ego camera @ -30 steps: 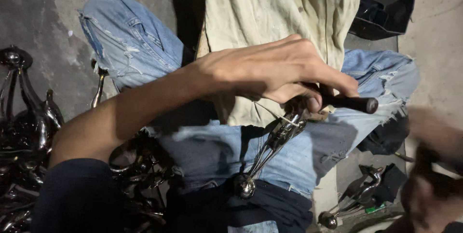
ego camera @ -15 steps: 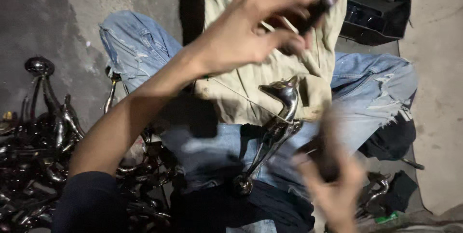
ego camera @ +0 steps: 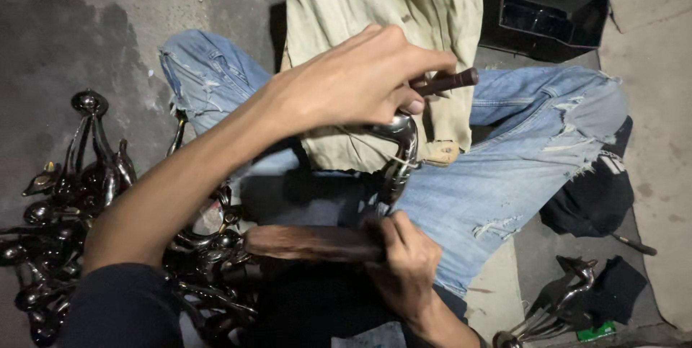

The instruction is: The person sits on the floor holding a metal deer figurine against a cloth pad on their lap and hammers a punch against its body to shape the cast metal. They reposition the figurine and punch repeatedly, working over different spots, with a pile of finished figurines beside them.

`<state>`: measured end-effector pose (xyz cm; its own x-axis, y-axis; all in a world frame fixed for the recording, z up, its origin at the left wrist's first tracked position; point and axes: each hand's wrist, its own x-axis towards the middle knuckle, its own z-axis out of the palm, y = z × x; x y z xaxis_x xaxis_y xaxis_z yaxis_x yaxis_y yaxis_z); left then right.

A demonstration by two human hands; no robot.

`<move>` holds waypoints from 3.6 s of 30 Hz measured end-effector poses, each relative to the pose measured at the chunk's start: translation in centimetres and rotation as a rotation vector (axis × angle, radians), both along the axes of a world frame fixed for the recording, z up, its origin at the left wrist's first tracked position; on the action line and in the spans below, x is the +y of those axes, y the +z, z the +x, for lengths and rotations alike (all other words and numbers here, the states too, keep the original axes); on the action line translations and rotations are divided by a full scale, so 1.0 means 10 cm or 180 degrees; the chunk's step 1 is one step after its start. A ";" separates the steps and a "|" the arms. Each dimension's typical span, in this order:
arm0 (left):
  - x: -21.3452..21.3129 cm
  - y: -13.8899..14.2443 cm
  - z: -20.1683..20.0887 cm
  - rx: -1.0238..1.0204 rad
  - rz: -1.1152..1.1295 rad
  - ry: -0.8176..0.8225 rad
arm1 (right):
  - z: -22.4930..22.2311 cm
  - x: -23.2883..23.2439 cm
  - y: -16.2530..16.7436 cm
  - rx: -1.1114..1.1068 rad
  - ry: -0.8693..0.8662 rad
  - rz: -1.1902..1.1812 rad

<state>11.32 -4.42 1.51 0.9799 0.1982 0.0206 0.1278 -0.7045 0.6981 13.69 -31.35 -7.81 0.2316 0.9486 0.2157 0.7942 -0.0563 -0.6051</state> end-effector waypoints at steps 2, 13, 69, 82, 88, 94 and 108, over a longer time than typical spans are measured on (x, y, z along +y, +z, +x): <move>-0.03 0.04 -0.05 0.0201 0.0183 0.0069 | 0.05 -0.03 -0.01 0.0108 0.0016 0.0156; 0.05 -0.22 -0.40 -0.0261 0.0275 0.0190 | 0.06 -0.01 -0.08 0.0054 0.0350 0.0249; -0.02 -0.22 -0.20 -0.0391 -0.0602 -0.0936 | 1.45 -0.29 -0.04 0.0995 -0.1193 0.1151; -0.07 -0.18 -0.26 -0.0543 -0.0571 -0.0889 | 1.37 -0.13 0.14 0.0445 -0.0898 0.0906; -0.06 -0.13 -0.30 -0.0719 -0.0455 -0.0962 | 1.32 -0.11 0.18 0.0467 -0.1041 0.1080; -0.10 -0.15 -0.31 -0.0219 -0.0830 -0.0843 | 1.36 -0.05 0.19 0.1043 -0.1065 0.1202; -0.10 -0.42 -0.39 -0.0995 -0.0186 -0.0841 | 1.32 0.07 0.33 0.0380 -0.0792 0.1157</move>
